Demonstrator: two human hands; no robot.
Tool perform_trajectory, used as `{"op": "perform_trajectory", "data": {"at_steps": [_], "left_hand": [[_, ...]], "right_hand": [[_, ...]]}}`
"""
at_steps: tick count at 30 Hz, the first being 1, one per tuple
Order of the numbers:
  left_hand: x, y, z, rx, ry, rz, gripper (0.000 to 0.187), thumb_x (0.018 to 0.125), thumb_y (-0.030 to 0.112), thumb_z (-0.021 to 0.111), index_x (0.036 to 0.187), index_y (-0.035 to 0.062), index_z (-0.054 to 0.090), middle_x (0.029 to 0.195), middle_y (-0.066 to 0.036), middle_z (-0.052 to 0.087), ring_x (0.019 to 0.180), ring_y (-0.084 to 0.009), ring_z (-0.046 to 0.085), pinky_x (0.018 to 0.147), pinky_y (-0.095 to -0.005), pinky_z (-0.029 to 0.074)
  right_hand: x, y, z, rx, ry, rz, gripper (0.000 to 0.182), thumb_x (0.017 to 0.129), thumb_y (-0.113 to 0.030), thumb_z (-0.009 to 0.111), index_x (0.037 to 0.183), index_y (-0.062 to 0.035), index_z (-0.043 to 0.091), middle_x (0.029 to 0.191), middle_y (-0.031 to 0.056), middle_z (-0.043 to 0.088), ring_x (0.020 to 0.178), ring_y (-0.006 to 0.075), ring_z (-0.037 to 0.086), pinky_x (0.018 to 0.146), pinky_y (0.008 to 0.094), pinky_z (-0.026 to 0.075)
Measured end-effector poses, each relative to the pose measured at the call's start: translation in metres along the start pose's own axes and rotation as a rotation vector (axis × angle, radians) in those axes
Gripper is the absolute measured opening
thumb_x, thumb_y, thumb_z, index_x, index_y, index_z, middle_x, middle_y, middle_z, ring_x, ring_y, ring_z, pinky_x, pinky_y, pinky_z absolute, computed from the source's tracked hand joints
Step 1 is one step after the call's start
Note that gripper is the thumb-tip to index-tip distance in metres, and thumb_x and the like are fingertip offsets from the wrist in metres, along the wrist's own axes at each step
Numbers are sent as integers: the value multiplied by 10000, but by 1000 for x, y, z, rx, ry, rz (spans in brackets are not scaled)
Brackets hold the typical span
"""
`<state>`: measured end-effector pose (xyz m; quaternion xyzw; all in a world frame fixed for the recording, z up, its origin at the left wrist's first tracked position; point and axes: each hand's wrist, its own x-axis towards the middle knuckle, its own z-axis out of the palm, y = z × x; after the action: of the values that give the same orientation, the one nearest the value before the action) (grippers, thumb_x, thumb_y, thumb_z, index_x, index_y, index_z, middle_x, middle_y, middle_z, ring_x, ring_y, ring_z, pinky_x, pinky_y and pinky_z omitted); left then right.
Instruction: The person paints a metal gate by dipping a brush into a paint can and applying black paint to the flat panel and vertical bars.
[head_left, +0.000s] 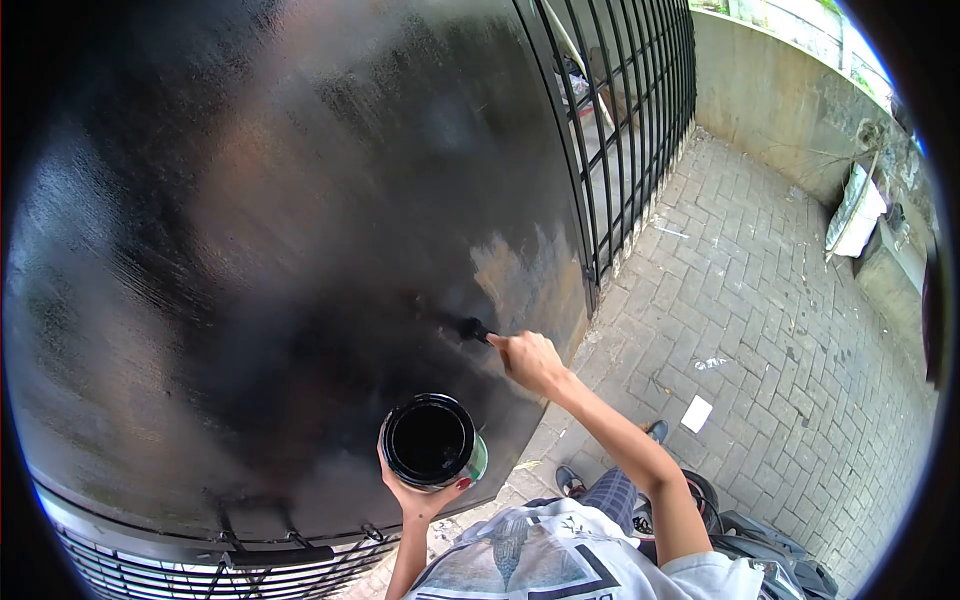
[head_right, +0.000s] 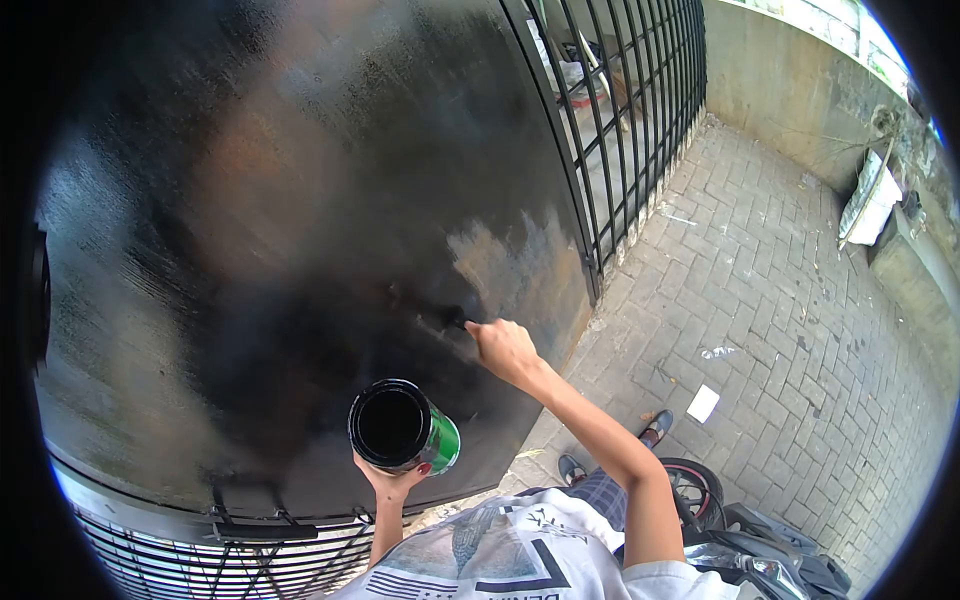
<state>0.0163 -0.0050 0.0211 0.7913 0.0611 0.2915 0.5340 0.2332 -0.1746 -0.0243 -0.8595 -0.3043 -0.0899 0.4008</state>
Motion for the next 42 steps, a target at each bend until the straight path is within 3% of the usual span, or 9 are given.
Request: {"op": "perform_trajectory", "data": {"at_steps": [7, 13, 16, 24, 28, 33, 36, 39, 42], "left_hand": [[7, 2, 1, -5, -30, 18, 1168, 446, 300, 921, 1383, -42, 313, 1291, -165, 489, 1180, -256, 515, 1036, -384, 397], [8, 0, 3, -4, -43, 40, 1167, 453, 291, 919, 1387, -42, 305, 1294, -166, 490, 1183, -265, 518, 1043, -391, 396], [2, 3, 1, 2, -52, 28, 1172, 453, 296, 920, 1389, -42, 301, 1299, -167, 487, 1190, -268, 515, 1046, -395, 395], [4, 2, 3, -26, -21, 37, 1178, 451, 304, 925, 1388, -39, 299, 1299, -170, 487, 1188, -269, 519, 1041, -397, 403], [4, 0, -1, -42, -15, 26, 1176, 451, 312, 926, 1385, -37, 302, 1288, -168, 495, 1185, -265, 521, 1038, -395, 405], [7, 0, 3, -19, -4, 4, 1180, 445, 323, 927, 1384, -33, 307, 1284, -164, 499, 1184, -262, 518, 1043, -392, 399], [1, -5, 1, -8, -4, 28, 1185, 438, 328, 928, 1383, -32, 311, 1288, -163, 495, 1186, -258, 515, 1047, -388, 393], [1, -10, 4, -27, 0, 51, 1184, 432, 327, 927, 1381, -32, 318, 1290, -162, 492, 1188, -254, 512, 1046, -385, 392], [-3, -10, -2, 26, -19, 48, 1180, 442, 301, 933, 1377, -25, 290, 1297, -157, 467, 1191, -253, 498, 1033, -388, 395]], "right_hand": [[15, -43, -51, 241, 353, -152, 424, 815, -42, 598, 1227, -143, 602, 721, 131, 595, 601, 345, 605, 540, 448, 491], [-20, 29, 35, 124, 131, -62, 385, 832, -65, 591, 1207, -146, 623, 695, 151, 605, 606, 354, 612, 550, 446, 496], [-34, 57, 37, -62, -190, 176, 317, 854, -107, 564, 1157, -130, 658, 688, 187, 627, 633, 371, 629, 578, 446, 514], [34, -65, -69, 97, 220, -196, 342, 840, -82, 585, 1177, -109, 632, 678, 170, 586, 585, 358, 605, 532, 439, 496], [30, -62, -62, 197, 316, -242, 413, 829, -53, 602, 1233, -140, 599, 669, 136, 556, 549, 338, 581, 496, 422, 467], [-15, 3, 23, 163, 157, -143, 383, 836, -84, 596, 1213, -137, 626, 667, 146, 585, 571, 359, 594, 504, 454, 463], [-38, 37, 31, -42, -173, 67, 314, 841, -124, 585, 1144, -121, 666, 654, 176, 610, 611, 369, 622, 534, 467, 481], [-22, 17, 10, -29, -81, 13, 247, 859, -157, 567, 1066, -106, 692, 636, 206, 609, 642, 371, 640, 558, 467, 499], [20, -43, -45, -44, -18, -152, 307, 846, -85, 579, 1146, -100, 643, 699, 177, 623, 639, 372, 632, 553, 461, 501]]}}
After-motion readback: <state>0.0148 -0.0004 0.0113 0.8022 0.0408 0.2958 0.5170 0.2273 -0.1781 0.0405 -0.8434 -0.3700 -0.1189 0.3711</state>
